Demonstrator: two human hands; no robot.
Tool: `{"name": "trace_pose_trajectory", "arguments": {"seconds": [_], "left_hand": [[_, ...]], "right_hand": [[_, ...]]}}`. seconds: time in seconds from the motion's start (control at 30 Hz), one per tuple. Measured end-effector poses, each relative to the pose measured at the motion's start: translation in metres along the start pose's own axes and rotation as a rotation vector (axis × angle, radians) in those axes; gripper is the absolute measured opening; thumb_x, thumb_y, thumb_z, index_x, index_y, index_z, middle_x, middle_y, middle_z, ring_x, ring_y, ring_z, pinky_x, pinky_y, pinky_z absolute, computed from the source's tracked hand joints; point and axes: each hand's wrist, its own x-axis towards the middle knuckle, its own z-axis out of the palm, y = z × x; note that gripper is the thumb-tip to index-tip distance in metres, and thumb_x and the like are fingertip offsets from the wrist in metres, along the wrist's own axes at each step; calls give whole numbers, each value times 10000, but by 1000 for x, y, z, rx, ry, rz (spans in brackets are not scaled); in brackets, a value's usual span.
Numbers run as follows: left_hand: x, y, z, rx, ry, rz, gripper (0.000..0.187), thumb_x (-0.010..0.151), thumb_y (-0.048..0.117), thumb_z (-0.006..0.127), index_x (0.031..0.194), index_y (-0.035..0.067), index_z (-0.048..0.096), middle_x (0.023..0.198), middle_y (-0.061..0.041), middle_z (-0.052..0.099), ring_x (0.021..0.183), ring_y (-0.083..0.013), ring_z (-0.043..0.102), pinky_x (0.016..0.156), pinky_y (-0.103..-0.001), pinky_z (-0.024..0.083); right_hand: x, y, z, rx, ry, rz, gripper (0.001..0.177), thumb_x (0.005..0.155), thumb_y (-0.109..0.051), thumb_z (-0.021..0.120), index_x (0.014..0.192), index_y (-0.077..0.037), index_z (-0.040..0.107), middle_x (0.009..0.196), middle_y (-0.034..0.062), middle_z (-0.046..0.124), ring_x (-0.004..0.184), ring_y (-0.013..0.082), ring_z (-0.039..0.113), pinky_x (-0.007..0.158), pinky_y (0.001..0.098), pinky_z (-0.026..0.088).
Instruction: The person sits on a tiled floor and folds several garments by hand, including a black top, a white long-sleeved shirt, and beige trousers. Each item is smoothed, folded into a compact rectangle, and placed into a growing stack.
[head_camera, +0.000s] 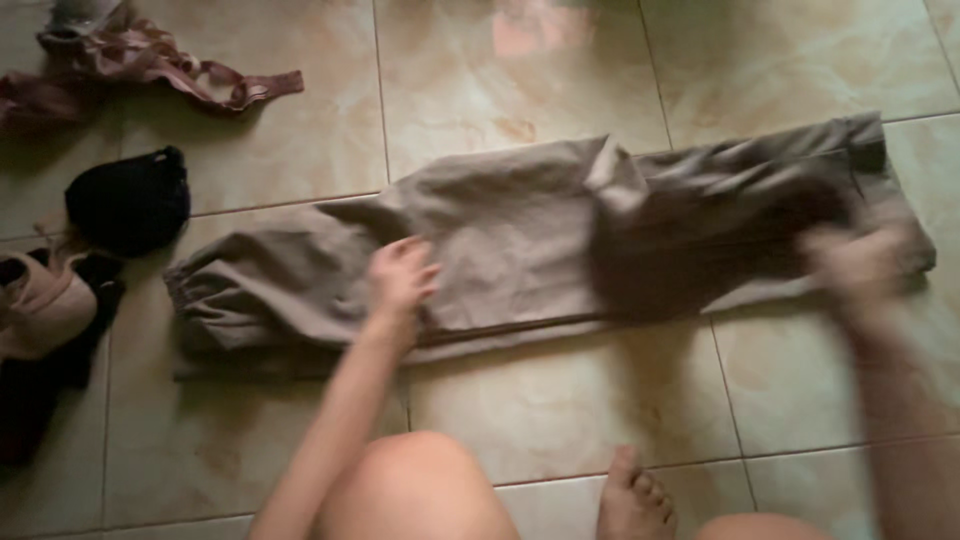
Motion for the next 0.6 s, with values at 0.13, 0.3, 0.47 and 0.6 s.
{"name": "trace_pose_trajectory", "arguments": {"seconds": [0.13, 0.3, 0.47, 0.6], "left_hand": [[33, -51, -115, -321, 330, -154, 191, 968, 270, 600, 1071, 109, 596, 1015, -60, 647, 816, -208, 684, 581, -335, 505], [34, -107, -175, -267, 675, -188, 279, 950, 263, 578, 1153, 75, 541, 1069, -108, 636, 780, -224, 664, 540, -358, 498], [31, -87, -175, -189, 819, -214, 475, 935, 306, 599, 1303, 46, 451, 1164, -154, 622, 764, -240, 636, 528, -396, 526], [18, -74, -177, -174, 694, -302, 537, 918, 459, 655, 1245, 54, 526, 1098, -124, 642, 733, -216, 606, 518, -399, 542]], "right_hand": [[105, 74, -57, 50, 56, 237, 498, 826, -341, 631, 1232, -55, 667, 1130, 112, 683, 980, 254, 631, 842, 461, 548], [150, 123, -30, 125, -52, 498, 568, 842, -480, 620, 1256, -91, 648, 1193, 90, 656, 1036, 256, 611, 866, 482, 538], [138, 141, -20, 157, -86, 661, 648, 859, -619, 610, 1280, -127, 629, 1255, 67, 629, 1091, 257, 591, 889, 503, 528], [121, 156, -30, 146, -78, 750, 716, 872, -730, 601, 1299, -156, 613, 1305, 49, 607, 1135, 259, 575, 908, 519, 520]]}}
